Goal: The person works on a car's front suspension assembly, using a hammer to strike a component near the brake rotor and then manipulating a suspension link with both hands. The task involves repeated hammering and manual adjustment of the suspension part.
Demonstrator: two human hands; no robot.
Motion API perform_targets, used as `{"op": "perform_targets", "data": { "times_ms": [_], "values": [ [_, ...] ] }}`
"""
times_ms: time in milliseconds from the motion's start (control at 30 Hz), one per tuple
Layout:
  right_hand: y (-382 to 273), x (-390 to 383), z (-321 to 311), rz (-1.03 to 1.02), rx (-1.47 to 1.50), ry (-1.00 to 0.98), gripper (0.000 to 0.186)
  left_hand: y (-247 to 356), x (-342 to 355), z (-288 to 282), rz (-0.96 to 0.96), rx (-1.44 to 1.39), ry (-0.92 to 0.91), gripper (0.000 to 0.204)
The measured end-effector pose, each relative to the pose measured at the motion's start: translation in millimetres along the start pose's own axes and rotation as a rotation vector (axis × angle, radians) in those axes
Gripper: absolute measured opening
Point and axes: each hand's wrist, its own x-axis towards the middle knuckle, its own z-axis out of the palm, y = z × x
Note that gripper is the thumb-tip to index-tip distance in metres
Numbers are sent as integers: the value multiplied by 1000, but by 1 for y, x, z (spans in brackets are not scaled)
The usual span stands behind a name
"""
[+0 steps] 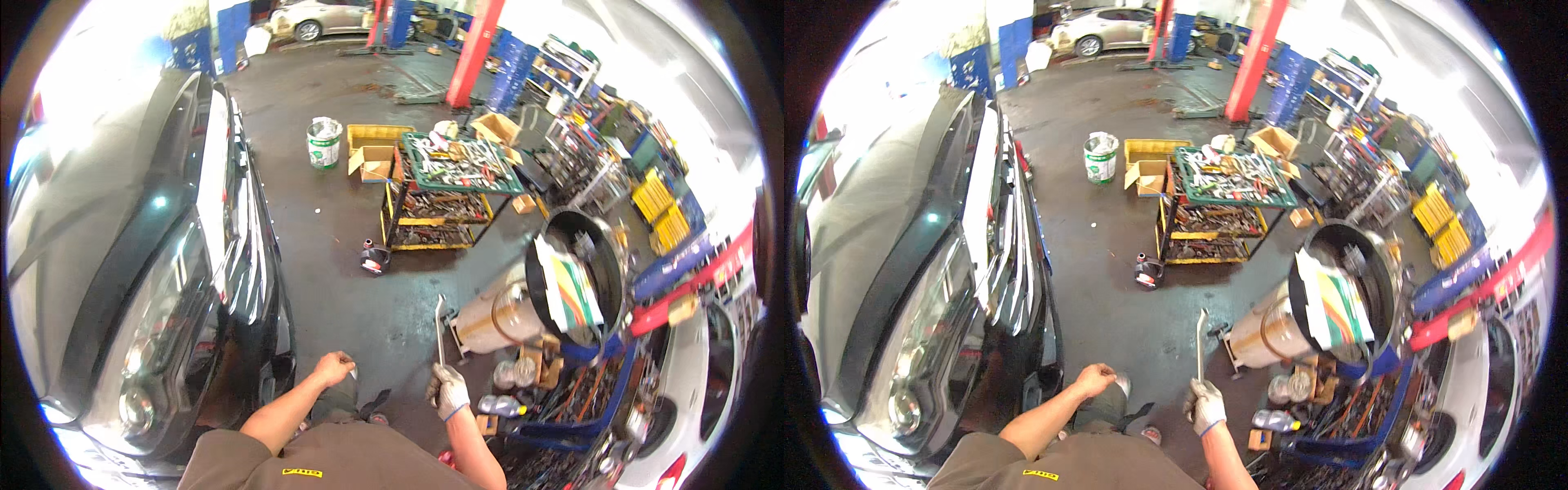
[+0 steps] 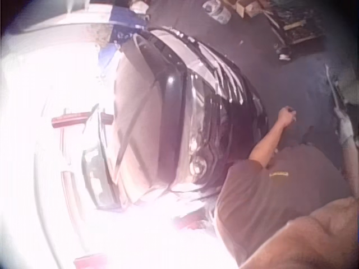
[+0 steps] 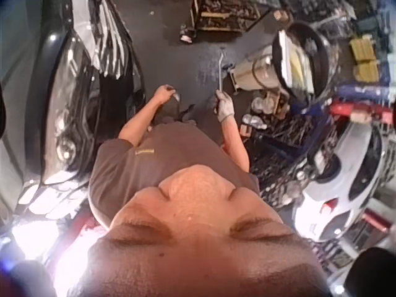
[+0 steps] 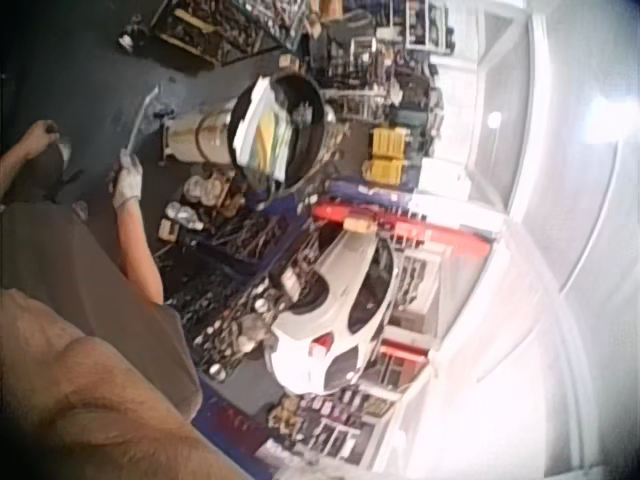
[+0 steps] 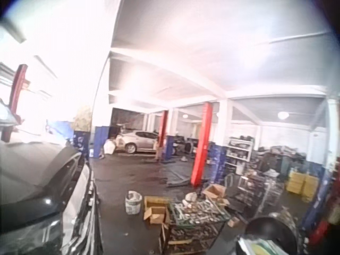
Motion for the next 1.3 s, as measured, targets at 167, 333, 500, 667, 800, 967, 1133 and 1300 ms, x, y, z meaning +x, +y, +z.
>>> {"op": "perform_targets", "data": {
  "times_ms": [167,333,500,667,800,967,1133,1300],
  "values": [
    [-93,133,91,-138,-173,-34,26,53,169,-26,-16,-79,2,42],
    [-165,242,161,-43,-203,-21,17,124,314,-113,76,78,-20,41],
    [-238,346,234,10,-228,-17,18,176,434,-225,45,-54,102,38],
    [-302,484,329,-26,-303,-155,18,176,551,-322,26,-26,124,39],
    [-350,614,438,42,-183,-323,16,161,648,-426,-74,-66,182,42],
    [-417,741,610,84,-311,-452,17,152,712,-576,-211,-76,358,42],
    [-462,846,760,-13,-465,-675,17,126,789,-695,-350,-318,501,41],
    [-447,986,884,-308,-783,-675,19,77,913,-783,-335,-262,497,38]
  ]
}}
